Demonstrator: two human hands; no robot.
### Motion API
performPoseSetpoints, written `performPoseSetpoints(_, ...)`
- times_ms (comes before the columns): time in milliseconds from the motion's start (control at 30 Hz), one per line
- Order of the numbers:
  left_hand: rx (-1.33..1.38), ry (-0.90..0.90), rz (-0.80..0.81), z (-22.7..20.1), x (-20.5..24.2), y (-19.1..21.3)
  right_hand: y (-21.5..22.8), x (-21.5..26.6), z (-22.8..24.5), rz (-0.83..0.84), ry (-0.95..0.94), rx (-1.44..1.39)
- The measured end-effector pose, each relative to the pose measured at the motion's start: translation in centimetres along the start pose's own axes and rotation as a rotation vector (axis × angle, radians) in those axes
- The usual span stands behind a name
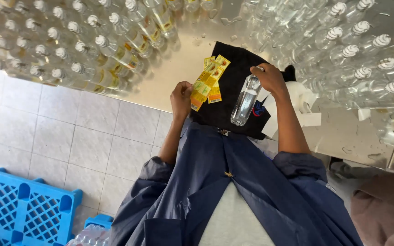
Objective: The person repeatedly picks up clear plastic bottles from a metal table, peels yellow labels from a sheet, and applies them to the bottles. After labeling, the person places the bottles back onto the table among other labeled bottles.
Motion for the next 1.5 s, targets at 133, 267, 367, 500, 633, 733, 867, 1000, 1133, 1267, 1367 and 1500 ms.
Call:
performPoseSetpoints(133,0.417,-0.103,0.122,-3.3,1.9,-0.9,-1.2,-0.7,1.2,-0.05,0.074,0.266)
performPoseSetpoints(267,0.926,-0.196,0.262,-7.1,3.5,-3.7,-0.9,9.4,11.9,-0.196,0.428,-0.084)
performPoseSetpoints(367,0.836,-0.375,0.194,-12.5,4.6,-1.6,-2.7,14.4,15.3,-0.104,0.404,-0.499)
performPoseSetpoints(500,0.657,-0.641,0.153,-20.1,5.8,1.9,-4.9,16.8,14.6,-0.085,0.226,-0.94)
performPoseSetpoints(633,0.683,-0.655,0.216,-19.4,4.9,1.4,-5.4,17.3,14.8,-0.084,0.303,-0.908)
performPoseSetpoints(733,0.624,-0.671,0.234,-19.7,4.1,1.7,-5.1,16.9,15.9,-0.157,0.415,-0.798)
performPoseSetpoints(867,0.816,-0.612,0.394,-20.6,3.8,2.2,-3.5,17.7,18.7,-0.279,0.432,-0.774)
performPoseSetpoints(1000,0.884,-0.663,0.476,-21.9,3.8,3.7,-2.6,18.6,21.9,-0.297,0.441,-0.757)
performPoseSetpoints(1133,0.751,-0.704,0.384,-22.9,3.4,5.3,-2.5,19.1,23.9,-0.293,0.445,-0.745)
performPoseSetpoints(1267,0.579,-0.824,0.316,-24.8,3.9,7.1,-2.8,18.9,23.6,-0.289,0.463,-0.744)
performPoseSetpoints(1367,0.445,-0.863,0.318,-26.5,4.3,7.6,-3.3,18.4,21.7,-0.278,0.498,-0.72)
performPoseSetpoints(1500,0.326,-0.871,0.387,-24.8,4.6,5.6,-2.7,19.0,23.4,-0.256,0.534,-0.708)
Point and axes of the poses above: each hand's wrist, its own x-axis away from the middle knuckle, its own y-axis out of the back of the hand, z = x × y, the point moved 9 cm from there along -x, towards the middle knuckle, and after that the axes turned 3 degrees about z, right-handed, at the moved point
